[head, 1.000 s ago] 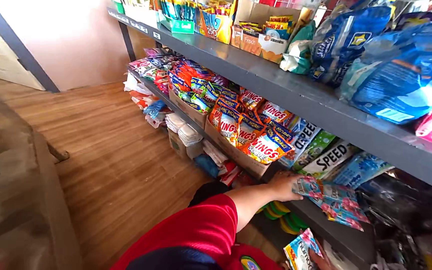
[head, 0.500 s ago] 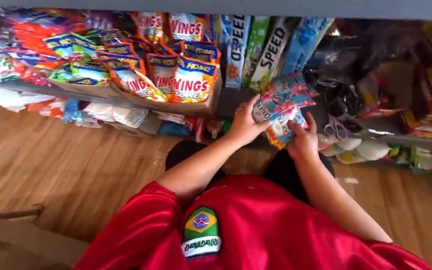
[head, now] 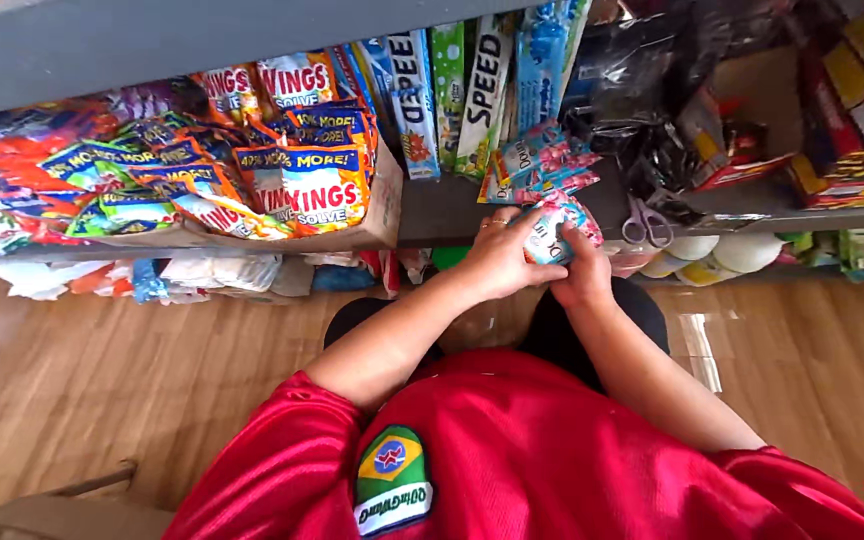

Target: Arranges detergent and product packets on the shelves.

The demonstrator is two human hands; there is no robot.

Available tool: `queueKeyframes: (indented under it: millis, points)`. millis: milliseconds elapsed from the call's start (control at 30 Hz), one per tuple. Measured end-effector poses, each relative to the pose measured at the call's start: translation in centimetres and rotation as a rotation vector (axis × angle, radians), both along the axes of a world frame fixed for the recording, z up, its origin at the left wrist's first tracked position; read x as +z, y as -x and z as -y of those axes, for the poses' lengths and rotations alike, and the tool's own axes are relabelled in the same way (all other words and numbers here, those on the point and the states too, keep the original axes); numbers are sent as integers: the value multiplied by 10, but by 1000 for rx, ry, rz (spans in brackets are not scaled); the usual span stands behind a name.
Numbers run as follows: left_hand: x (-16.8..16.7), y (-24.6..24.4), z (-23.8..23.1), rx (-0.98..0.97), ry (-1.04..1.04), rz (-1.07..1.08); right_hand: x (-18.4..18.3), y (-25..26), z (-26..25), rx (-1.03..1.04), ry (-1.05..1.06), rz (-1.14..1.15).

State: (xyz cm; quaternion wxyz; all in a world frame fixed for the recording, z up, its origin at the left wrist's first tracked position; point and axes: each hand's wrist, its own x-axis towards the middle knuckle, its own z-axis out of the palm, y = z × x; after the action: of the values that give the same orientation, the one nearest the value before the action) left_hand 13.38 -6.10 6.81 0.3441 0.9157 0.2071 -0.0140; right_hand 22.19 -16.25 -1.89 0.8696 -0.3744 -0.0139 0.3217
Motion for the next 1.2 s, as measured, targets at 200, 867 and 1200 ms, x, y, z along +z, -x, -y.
queueKeyframes:
  millis: [200, 867, 1200]
  points:
    - [6, -58, -70, 34, -24, 140, -11, -14, 5, -98, 17, -83]
    - [-23, -96, -99, -43, -122, -82, -8, 2, 4, 32, 107, 35]
    - [-27, -99, -96, -55, -73, -45, -6, 8, 1, 353, 189, 33]
